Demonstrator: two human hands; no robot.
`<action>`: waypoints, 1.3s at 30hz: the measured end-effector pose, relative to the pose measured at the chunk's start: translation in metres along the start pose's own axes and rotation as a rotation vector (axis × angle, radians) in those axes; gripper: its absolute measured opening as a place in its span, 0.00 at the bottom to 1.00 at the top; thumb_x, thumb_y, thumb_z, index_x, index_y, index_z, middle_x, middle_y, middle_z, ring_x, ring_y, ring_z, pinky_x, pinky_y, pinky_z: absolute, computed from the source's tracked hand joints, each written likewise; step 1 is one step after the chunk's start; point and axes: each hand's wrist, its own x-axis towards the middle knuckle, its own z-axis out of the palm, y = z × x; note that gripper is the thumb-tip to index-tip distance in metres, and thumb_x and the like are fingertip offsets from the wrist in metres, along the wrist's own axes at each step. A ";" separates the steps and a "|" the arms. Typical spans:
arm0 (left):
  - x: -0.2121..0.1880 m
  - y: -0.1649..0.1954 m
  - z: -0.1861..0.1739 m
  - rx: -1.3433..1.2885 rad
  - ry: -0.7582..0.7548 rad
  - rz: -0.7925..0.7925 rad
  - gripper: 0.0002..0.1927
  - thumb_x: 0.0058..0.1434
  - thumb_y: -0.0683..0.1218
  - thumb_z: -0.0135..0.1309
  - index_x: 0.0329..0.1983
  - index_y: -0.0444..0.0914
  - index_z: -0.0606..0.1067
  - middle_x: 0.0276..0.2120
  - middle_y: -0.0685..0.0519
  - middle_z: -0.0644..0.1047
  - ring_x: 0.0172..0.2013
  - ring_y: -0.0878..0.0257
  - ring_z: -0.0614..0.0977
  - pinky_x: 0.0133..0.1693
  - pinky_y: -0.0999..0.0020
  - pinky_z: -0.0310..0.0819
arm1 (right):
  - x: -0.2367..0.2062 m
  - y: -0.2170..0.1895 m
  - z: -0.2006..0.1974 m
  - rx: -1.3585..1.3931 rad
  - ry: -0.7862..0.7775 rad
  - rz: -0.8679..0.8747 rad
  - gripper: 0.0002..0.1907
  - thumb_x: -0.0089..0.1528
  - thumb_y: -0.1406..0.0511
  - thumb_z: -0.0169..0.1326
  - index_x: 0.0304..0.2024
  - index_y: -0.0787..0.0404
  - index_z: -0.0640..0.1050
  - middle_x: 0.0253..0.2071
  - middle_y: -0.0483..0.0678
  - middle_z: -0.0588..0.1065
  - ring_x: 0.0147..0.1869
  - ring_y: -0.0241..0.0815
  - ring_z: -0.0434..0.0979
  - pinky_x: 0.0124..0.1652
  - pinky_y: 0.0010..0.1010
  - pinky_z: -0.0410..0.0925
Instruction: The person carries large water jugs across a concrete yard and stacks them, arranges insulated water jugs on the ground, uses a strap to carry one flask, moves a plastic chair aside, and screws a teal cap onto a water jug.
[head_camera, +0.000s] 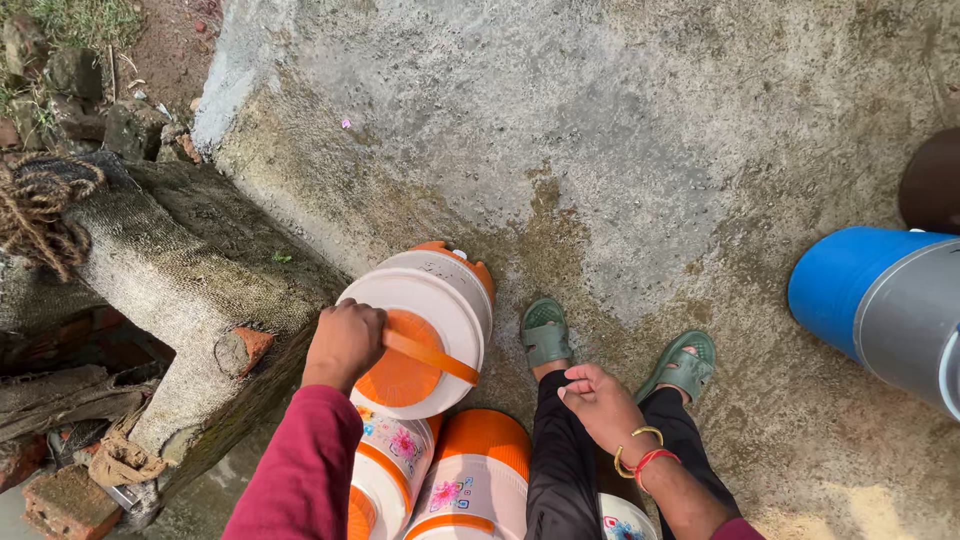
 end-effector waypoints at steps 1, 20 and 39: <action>-0.009 -0.004 -0.005 0.012 -0.046 0.034 0.09 0.64 0.49 0.50 0.39 0.44 0.80 0.44 0.52 0.81 0.55 0.54 0.78 0.57 0.53 0.71 | -0.002 -0.001 0.002 0.017 -0.007 0.013 0.20 0.59 0.63 0.61 0.53 0.62 0.76 0.42 0.48 0.82 0.43 0.37 0.84 0.44 0.29 0.75; -0.083 0.236 -0.158 -0.062 0.167 0.781 0.07 0.53 0.47 0.58 0.30 0.40 0.81 0.33 0.50 0.78 0.46 0.52 0.77 0.59 0.41 0.57 | -0.110 -0.081 -0.038 -0.066 0.001 -0.199 0.20 0.49 0.55 0.68 0.31 0.63 0.78 0.26 0.53 0.80 0.33 0.53 0.83 0.37 0.40 0.72; 0.024 0.474 -0.312 -0.440 0.097 0.540 0.34 0.57 0.44 0.61 0.69 0.43 0.69 0.70 0.39 0.60 0.66 0.40 0.67 0.61 0.46 0.60 | 0.022 -0.098 -0.456 1.145 0.369 -0.476 0.05 0.64 0.66 0.50 0.36 0.64 0.72 0.22 0.42 0.63 0.25 0.34 0.63 0.29 0.30 0.65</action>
